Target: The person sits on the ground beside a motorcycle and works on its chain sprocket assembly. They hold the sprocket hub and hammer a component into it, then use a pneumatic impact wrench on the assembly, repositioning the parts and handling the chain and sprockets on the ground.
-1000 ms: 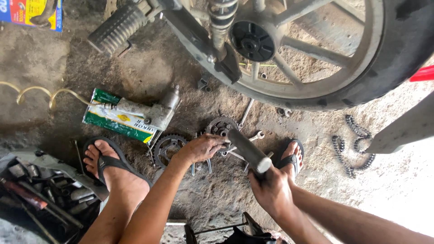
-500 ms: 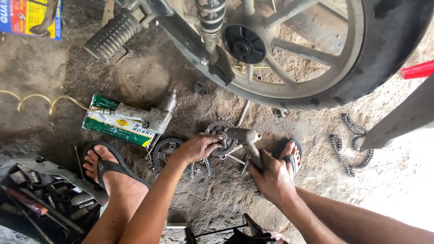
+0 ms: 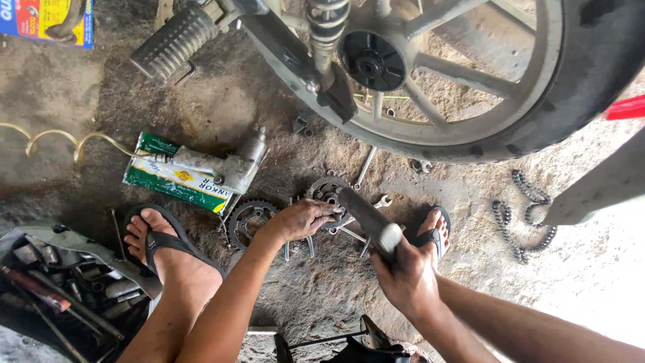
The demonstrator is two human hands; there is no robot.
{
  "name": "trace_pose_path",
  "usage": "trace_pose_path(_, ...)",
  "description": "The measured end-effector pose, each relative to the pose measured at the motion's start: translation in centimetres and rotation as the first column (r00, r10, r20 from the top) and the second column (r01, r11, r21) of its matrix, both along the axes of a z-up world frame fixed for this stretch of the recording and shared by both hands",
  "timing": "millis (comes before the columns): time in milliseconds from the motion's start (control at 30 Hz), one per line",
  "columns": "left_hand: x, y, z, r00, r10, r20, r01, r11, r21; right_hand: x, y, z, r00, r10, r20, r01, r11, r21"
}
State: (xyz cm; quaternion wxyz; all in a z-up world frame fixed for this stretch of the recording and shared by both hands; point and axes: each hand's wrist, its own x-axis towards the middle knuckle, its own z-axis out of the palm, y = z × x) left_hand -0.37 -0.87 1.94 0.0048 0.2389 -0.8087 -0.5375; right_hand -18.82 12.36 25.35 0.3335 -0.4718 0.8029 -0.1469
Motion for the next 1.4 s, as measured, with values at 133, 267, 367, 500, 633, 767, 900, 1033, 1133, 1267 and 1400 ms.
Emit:
trace_pose_path(133,0.3,0.6,-3.0,0.998,0.006,-0.065,-0.007,1.0,-0.009,-0.4,-0.5,-1.6,0.997,0.069,0.031,-0.075,0.96,0.269)
trace_pose_path(267,0.4,0.3,-1.3,0.996,0.027,-0.09,-0.026,1.0,0.017,-1.1,-0.9,-1.1,0.992,0.089,-0.094,-0.08,0.992,0.098)
trace_pose_path(367,1.0,-0.6,-0.1,0.991,0.1,-0.089,-0.097,0.994,0.043,-0.9,-1.9,-0.2,0.992,0.025,-0.121,-0.017,0.998,0.06)
trace_pose_path(500,0.9,-2.4,0.5,0.94,0.29,-0.179,-0.275,0.956,0.105,-1.8,-2.2,-1.4,0.991,-0.073,-0.11,0.088,0.987,0.133)
trace_pose_path(633,0.1,-4.0,6.7,0.953,0.301,-0.014,-0.296,0.945,0.139,-4.0,-2.0,-6.5,0.982,-0.189,-0.03,0.19,0.945,0.267)
trace_pose_path(767,-2.3,-1.6,8.3,0.955,-0.049,0.293,0.013,0.992,0.125,-7.4,-0.6,-13.9,0.898,-0.435,0.071,0.382,0.849,0.365)
trace_pose_path(900,-6.7,4.8,5.9,0.813,-0.444,0.377,0.488,0.873,-0.024,-11.3,1.3,-19.4,0.893,-0.378,-0.246,0.425,0.887,0.18)
trace_pose_path(1033,-9.7,11.8,1.8,0.81,-0.464,0.359,0.551,0.812,-0.193,-13.2,1.9,-21.9,0.821,-0.442,-0.361,0.499,0.863,0.078)
trace_pose_path(1133,-12.8,14.0,1.8,0.886,-0.297,0.357,0.315,0.949,0.009,-15.1,3.1,-25.1,0.835,-0.512,-0.201,0.502,0.859,-0.1)
trace_pose_path(1267,-16.7,17.2,-4.1,0.951,0.061,0.305,0.05,0.937,-0.345,-19.6,6.4,-34.7,0.86,-0.485,-0.159,0.462,0.873,-0.157)
trace_pose_path(1400,-18.3,17.0,-5.4,0.952,0.109,0.287,0.052,0.865,-0.5,-14.6,4.0,-26.0,0.87,-0.327,-0.368,0.367,0.929,0.041)
